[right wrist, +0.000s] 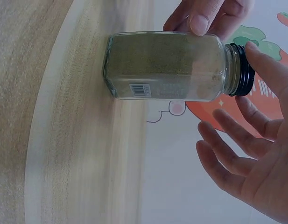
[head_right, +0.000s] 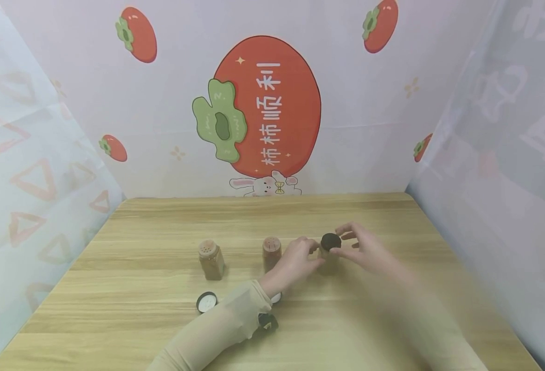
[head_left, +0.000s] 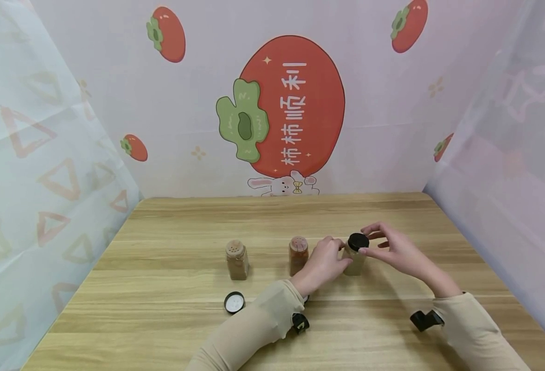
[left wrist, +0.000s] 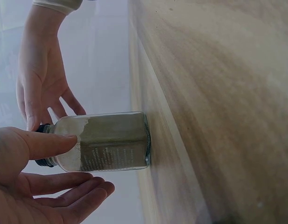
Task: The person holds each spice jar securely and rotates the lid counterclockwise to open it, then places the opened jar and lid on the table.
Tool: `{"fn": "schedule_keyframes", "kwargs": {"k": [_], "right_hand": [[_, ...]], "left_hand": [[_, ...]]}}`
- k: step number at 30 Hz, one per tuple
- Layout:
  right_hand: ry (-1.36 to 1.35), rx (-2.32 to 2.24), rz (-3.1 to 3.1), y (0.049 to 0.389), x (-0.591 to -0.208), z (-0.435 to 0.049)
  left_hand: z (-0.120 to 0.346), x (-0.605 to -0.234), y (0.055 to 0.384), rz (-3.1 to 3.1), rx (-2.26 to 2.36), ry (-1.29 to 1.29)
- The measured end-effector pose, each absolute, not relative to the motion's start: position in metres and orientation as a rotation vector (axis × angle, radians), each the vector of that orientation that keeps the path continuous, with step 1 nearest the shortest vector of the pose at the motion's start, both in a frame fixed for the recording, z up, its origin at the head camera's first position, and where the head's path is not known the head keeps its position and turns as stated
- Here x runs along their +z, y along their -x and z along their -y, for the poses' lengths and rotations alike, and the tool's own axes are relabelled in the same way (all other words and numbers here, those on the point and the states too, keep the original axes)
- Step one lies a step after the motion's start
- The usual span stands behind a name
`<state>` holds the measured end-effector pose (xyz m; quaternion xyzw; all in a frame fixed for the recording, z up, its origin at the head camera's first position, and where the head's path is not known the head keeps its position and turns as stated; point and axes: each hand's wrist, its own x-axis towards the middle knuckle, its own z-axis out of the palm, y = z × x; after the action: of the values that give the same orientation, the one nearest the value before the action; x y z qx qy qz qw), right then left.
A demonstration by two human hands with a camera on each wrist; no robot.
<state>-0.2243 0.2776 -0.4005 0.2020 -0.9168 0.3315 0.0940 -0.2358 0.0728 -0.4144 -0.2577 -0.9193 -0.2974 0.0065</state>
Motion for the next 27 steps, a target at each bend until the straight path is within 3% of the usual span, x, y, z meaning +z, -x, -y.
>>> {"fn": "schedule_keyframes", "kwargs": {"k": [27], "right_hand": [[-0.798, 1.011, 2.702, 0.225, -0.388, -0.283]], "left_hand": [[-0.073, -0.416, 0.237, 2.852, -0.934, 0.824]]}}
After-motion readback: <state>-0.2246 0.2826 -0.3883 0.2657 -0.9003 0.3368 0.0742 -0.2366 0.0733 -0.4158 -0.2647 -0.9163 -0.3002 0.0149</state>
